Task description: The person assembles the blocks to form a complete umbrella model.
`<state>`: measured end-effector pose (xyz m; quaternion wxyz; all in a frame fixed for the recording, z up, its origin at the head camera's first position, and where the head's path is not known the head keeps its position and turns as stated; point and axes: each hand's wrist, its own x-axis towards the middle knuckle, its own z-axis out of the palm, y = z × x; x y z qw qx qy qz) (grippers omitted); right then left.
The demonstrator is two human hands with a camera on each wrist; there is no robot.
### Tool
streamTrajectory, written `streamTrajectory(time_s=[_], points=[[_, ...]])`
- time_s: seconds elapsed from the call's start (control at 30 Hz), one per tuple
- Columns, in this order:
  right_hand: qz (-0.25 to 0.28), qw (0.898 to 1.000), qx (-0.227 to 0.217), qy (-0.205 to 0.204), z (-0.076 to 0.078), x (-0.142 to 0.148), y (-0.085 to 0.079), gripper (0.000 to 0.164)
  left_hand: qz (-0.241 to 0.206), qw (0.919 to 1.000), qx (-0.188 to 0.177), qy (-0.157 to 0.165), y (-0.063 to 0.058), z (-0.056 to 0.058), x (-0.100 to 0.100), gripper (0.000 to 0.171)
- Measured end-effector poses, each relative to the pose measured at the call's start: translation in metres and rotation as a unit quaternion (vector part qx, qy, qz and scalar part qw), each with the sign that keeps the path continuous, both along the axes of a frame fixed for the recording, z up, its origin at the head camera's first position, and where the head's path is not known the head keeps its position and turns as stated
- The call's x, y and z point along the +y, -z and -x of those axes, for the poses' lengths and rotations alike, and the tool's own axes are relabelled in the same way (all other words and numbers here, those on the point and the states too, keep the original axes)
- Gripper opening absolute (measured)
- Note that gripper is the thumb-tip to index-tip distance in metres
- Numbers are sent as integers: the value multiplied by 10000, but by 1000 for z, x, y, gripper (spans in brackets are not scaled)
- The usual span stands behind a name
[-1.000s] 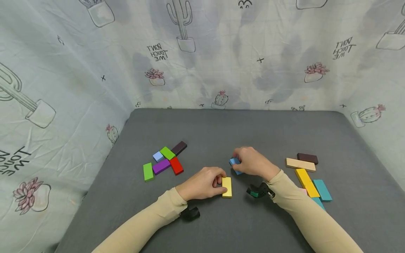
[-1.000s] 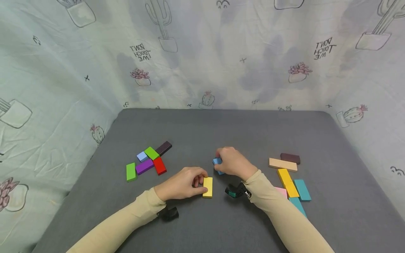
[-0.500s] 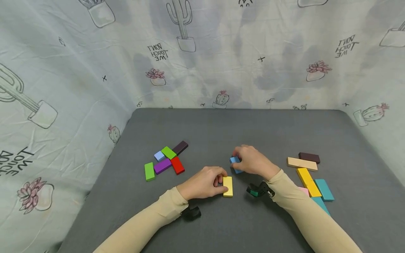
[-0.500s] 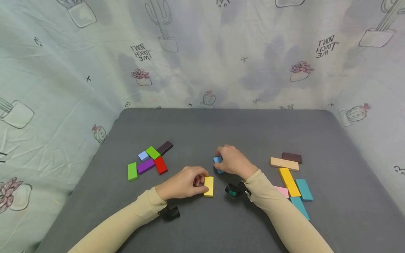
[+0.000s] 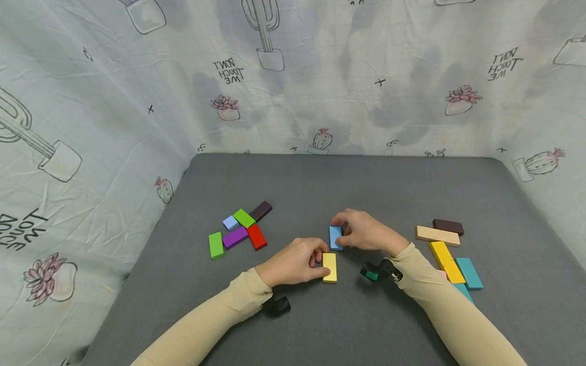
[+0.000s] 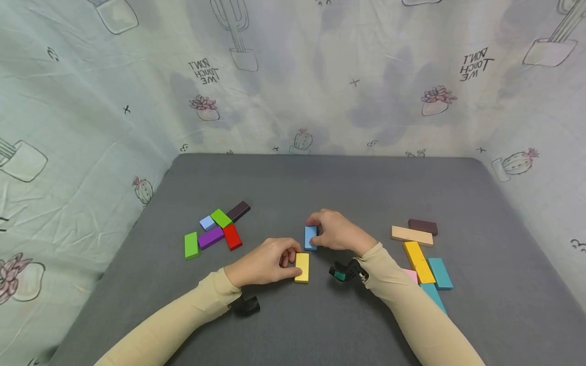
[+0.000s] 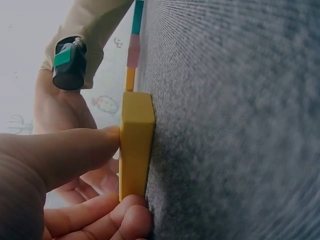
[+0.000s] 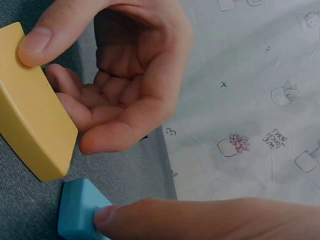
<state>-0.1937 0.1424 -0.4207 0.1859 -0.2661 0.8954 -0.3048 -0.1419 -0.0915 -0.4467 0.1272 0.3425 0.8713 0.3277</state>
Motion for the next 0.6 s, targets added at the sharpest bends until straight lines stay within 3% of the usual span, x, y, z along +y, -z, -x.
streamTrajectory(time_s=[0.6], points=[[128,9994,217,-218,-2,-8,10,37,114,9997,89,-219,0,1,0,30]])
